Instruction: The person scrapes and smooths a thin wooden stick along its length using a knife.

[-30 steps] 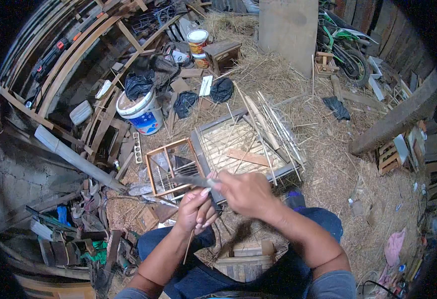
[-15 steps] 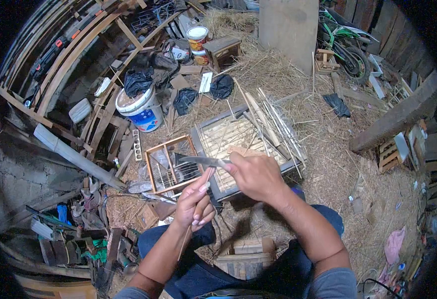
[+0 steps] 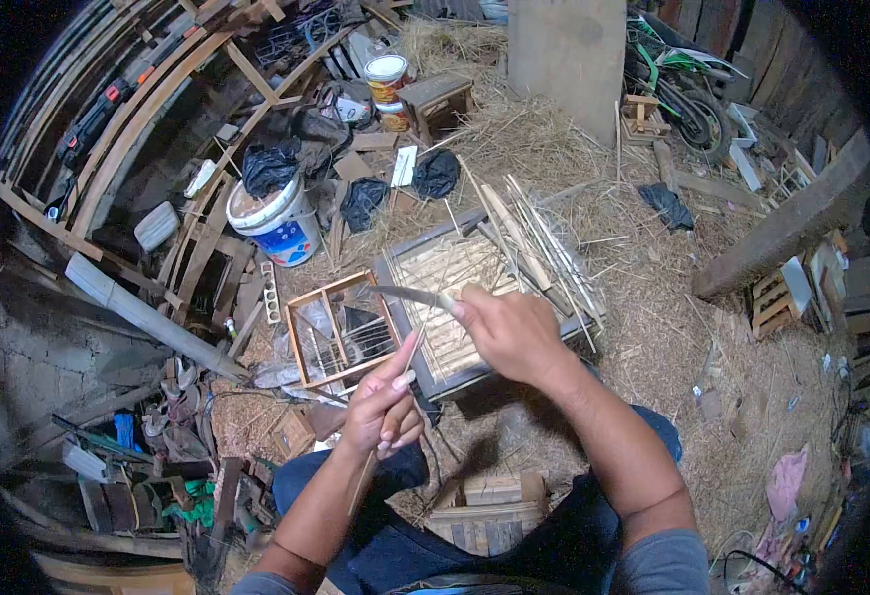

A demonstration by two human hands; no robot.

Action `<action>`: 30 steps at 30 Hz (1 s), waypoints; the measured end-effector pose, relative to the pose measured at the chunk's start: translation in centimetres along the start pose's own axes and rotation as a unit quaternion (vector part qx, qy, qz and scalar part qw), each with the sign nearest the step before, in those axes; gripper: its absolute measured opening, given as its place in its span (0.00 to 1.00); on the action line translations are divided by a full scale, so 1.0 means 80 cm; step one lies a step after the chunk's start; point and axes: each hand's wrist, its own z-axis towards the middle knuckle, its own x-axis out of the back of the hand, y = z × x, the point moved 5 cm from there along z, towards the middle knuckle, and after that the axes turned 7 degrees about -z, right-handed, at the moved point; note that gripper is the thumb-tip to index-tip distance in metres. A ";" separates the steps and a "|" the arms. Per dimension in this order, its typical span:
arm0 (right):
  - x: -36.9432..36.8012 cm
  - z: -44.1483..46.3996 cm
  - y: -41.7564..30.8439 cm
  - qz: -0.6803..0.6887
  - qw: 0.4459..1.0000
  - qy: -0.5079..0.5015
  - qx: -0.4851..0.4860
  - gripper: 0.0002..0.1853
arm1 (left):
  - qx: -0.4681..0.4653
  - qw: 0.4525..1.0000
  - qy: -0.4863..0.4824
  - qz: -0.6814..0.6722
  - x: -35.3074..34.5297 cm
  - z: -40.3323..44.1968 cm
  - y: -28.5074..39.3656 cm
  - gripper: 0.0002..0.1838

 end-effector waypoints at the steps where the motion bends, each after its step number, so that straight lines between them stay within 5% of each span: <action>1: -0.003 -0.003 -0.002 -0.002 1.000 0.003 0.000 0.22 | 0.000 1.000 -0.004 0.002 0.002 0.000 -0.001 0.30; 5: -0.007 -0.012 -0.013 0.028 0.996 0.033 0.074 0.22 | 0.010 0.999 -0.005 -0.030 0.006 -0.001 -0.005 0.30; 9: -0.009 -0.002 0.001 0.039 0.997 -0.066 -0.029 0.19 | -0.005 0.999 0.029 -0.030 0.004 0.004 0.002 0.29; 11: -0.020 -0.016 -0.015 0.067 0.992 0.010 0.103 0.19 | -0.007 0.999 0.041 -0.032 0.011 0.002 0.001 0.29; 13: -0.009 -0.009 -0.010 0.067 0.991 0.002 0.119 0.18 | -0.002 0.999 0.032 -0.023 0.010 0.001 0.002 0.29; 15: -0.001 0.007 0.024 0.038 0.997 -0.065 -0.023 0.16 | 0.002 1.000 0.020 -0.009 0.003 0.000 0.004 0.29; 17: -0.005 0.006 0.023 0.043 0.996 -0.077 -0.027 0.15 | 0.004 1.000 0.013 -0.009 0.005 0.001 0.003 0.29; 20: -0.009 -0.007 -0.007 -0.002 0.993 -0.003 0.117 0.18 | 0.008 1.000 0.013 -0.014 0.006 -0.001 0.003 0.29; 21: -0.010 -0.003 0.006 0.000 0.993 -0.004 0.116 0.18 | 0.009 1.000 0.014 -0.014 0.007 -0.002 0.004 0.29; 23: -0.008 0.013 0.055 -0.030 0.998 -0.028 -0.039 0.17 | 0.019 1.000 0.009 -0.016 0.006 -0.002 0.002 0.29; 25: 0.020 0.014 0.038 -0.005 0.999 0.021 -0.024 0.15 | 0.019 1.000 0.010 -0.017 0.003 -0.003 0.004 0.29; 27: 0.013 0.000 0.006 0.014 0.996 -0.089 -0.026 0.16 | 0.018 1.000 0.014 -0.021 0.004 -0.003 0.004 0.29; 28: 0.008 -0.008 -0.002 0.017 0.998 -0.008 0.053 0.18 | 0.015 1.000 0.014 -0.018 0.005 -0.003 0.005 0.29; 30: 0.006 0.004 0.024 0.051 0.998 -0.014 -0.026 0.18 | 0.019 1.000 0.016 -0.016 0.006 -0.006 0.001 0.29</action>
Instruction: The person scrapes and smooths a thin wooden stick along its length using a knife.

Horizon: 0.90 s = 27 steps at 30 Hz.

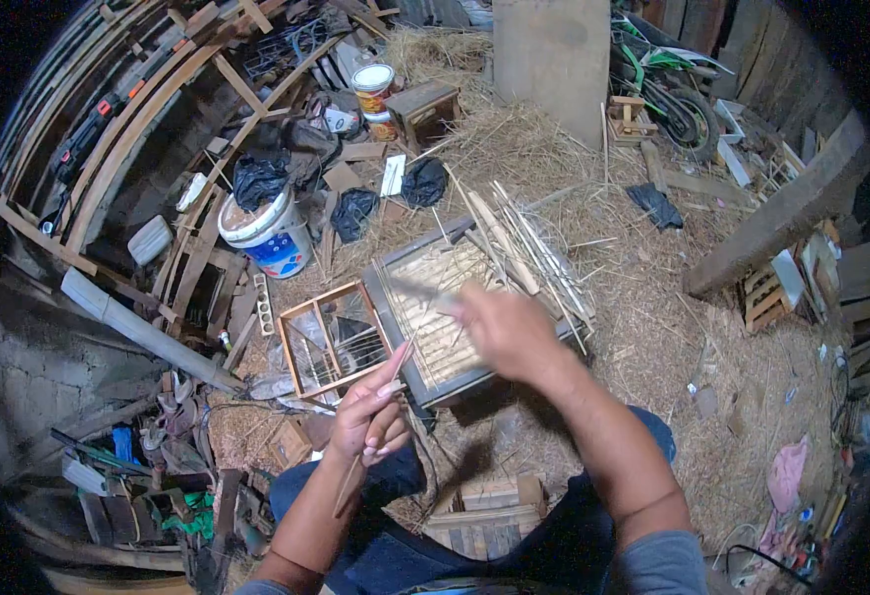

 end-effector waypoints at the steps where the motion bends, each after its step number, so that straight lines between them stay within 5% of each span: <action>1: 0.002 0.007 0.021 0.033 0.997 0.000 -0.075 0.19 | 0.002 1.000 -0.003 -0.006 -0.002 -0.001 -0.001 0.29; 2: 0.005 0.013 0.036 0.128 0.982 0.138 0.001 0.20 | 0.004 1.000 -0.008 -0.012 -0.005 0.000 -0.001 0.28; 3: 0.012 0.014 0.034 0.125 0.982 0.139 -0.001 0.20 | 0.006 1.000 -0.010 -0.013 -0.007 0.000 -0.003 0.28; 5: 0.002 0.011 0.041 0.463 0.872 0.024 -0.158 0.19 | 0.040 0.999 -0.017 -0.024 -0.008 -0.001 -0.012 0.28; 6: 0.006 0.005 0.020 0.521 0.832 0.026 -0.189 0.15 | 0.044 0.998 -0.028 -0.018 -0.006 0.000 -0.016 0.27; 13: 0.010 0.003 0.029 0.553 0.803 0.083 -0.205 0.11 | 0.013 0.979 0.040 0.198 0.002 0.007 -0.026 0.22; 27: 0.048 0.005 0.082 0.532 0.794 0.173 -0.237 0.12 | 0.034 0.967 0.041 0.248 0.001 0.008 -0.032 0.19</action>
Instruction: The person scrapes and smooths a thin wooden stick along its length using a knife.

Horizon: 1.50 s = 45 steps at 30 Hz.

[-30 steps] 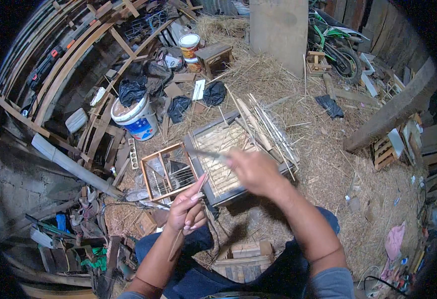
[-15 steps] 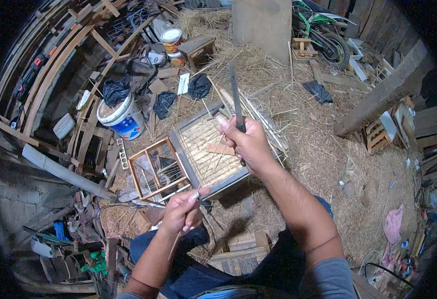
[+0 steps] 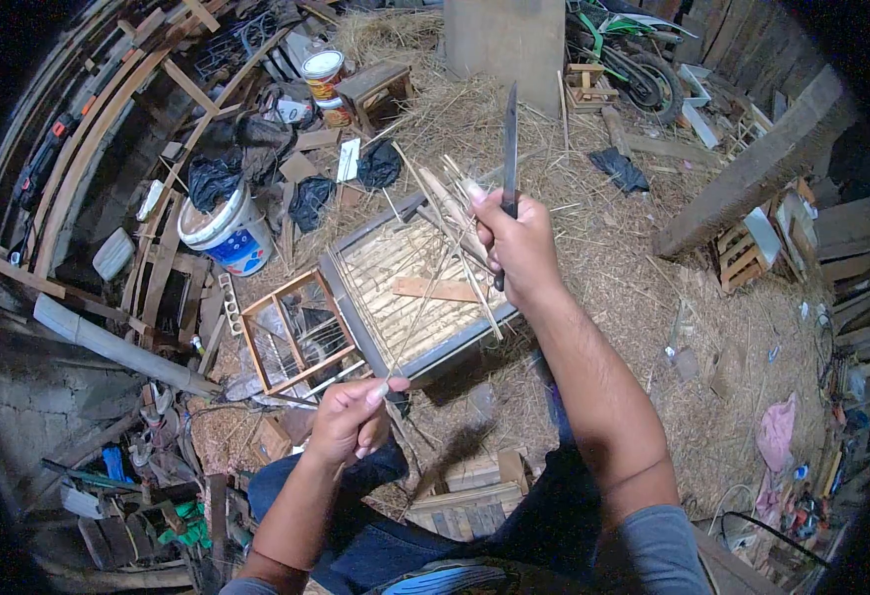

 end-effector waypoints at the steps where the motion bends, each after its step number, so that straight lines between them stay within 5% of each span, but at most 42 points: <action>1: 0.003 0.002 0.000 -0.002 1.000 0.010 0.002 0.12 | 0.000 1.000 -0.001 0.000 0.001 0.001 -0.003 0.19; 10: -0.025 -0.020 0.016 -0.114 0.993 0.006 0.023 0.12 | -0.024 0.994 0.059 0.087 -0.012 0.002 0.005 0.23; 14: -0.049 -0.036 0.024 -0.187 0.975 -0.051 0.113 0.14 | -0.094 0.991 0.081 0.049 -0.001 0.003 0.008 0.25; 17: -0.076 -0.079 0.020 -0.394 0.896 -0.133 0.156 0.17 | -0.120 0.987 0.107 -0.012 0.007 0.000 0.021 0.25; 18: -0.091 -0.093 0.018 -0.431 0.841 -0.137 0.297 0.15 | -0.123 0.986 0.112 -0.010 0.010 0.001 0.022 0.25; 23: -0.120 -0.139 0.029 -0.486 0.769 -0.220 0.352 0.14 | -0.109 0.985 0.120 -0.063 0.018 -0.005 0.026 0.25; 30: -0.111 -0.117 0.015 -0.561 0.748 -0.179 0.305 0.11 | -0.144 0.976 0.146 -0.070 0.017 -0.003 0.025 0.26; 32: -0.126 -0.146 0.021 -0.517 0.745 -0.229 0.354 0.14 | -0.136 0.976 0.158 -0.058 0.020 -0.002 0.022 0.26; 41: -0.122 -0.135 0.018 -0.563 0.720 -0.267 0.305 0.14 | -0.117 0.975 0.165 -0.092 0.014 0.000 0.025 0.26; 45: -0.109 -0.108 0.015 -0.554 0.734 -0.206 0.334 0.15 | -0.159 0.972 0.126 -0.119 0.017 -0.002 0.028 0.24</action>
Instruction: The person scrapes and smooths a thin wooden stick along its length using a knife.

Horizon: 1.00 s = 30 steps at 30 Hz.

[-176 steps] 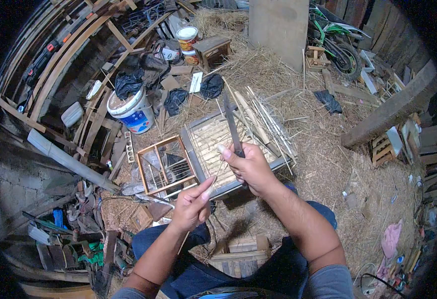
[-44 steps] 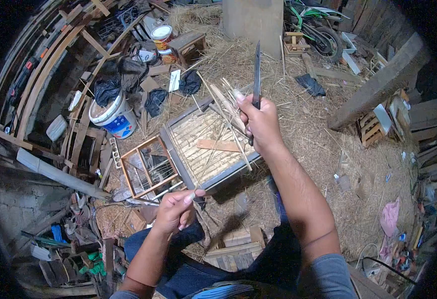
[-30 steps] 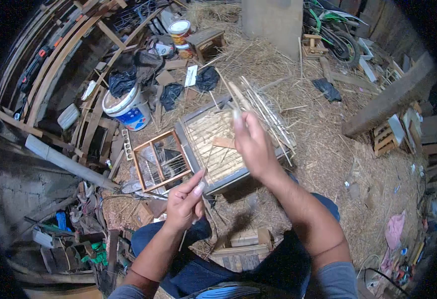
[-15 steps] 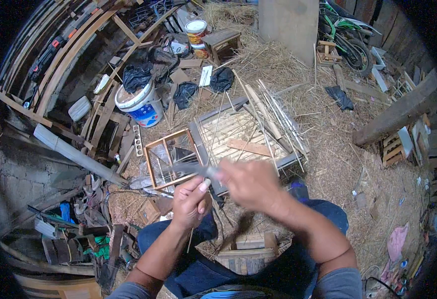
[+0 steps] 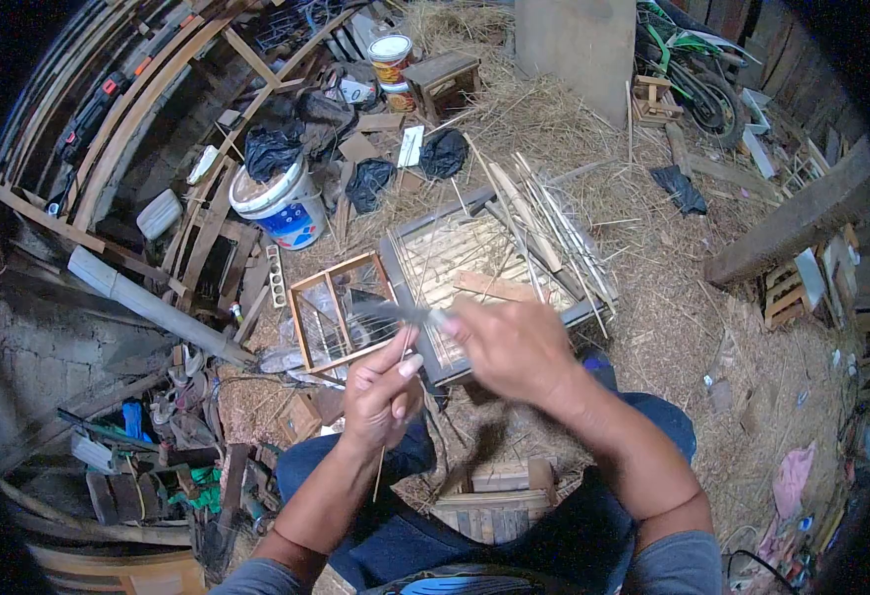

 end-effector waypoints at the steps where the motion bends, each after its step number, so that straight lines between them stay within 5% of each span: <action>1: 0.007 0.005 0.006 -0.017 0.999 0.049 -0.014 0.15 | -0.001 1.000 -0.001 -0.001 0.003 -0.001 -0.001 0.24; 5: -0.010 -0.015 -0.034 0.025 0.998 -0.055 0.036 0.14 | 0.015 0.999 0.049 0.006 0.004 -0.001 -0.002 0.23; 8: -0.003 0.000 -0.005 -0.011 0.999 -0.036 -0.020 0.13 | 0.035 0.999 0.006 -0.025 0.009 0.000 -0.001 0.26; 21: -0.007 -0.008 -0.030 -0.015 0.996 -0.072 0.040 0.15 | 0.042 0.996 0.047 -0.058 0.010 -0.006 -0.002 0.27; 23: 0.000 0.004 -0.005 -0.021 1.000 -0.004 -0.005 0.14 | 0.061 0.997 0.036 -0.011 0.006 -0.001 0.002 0.31; 28: -0.003 -0.005 -0.030 -0.026 0.996 -0.081 0.020 0.14 | 0.059 0.995 0.069 -0.035 0.000 -0.005 0.000 0.26; 30: -0.004 0.002 -0.002 -0.030 0.999 -0.014 -0.005 0.16 | 0.061 0.997 -0.011 -0.045 0.012 -0.003 -0.002 0.26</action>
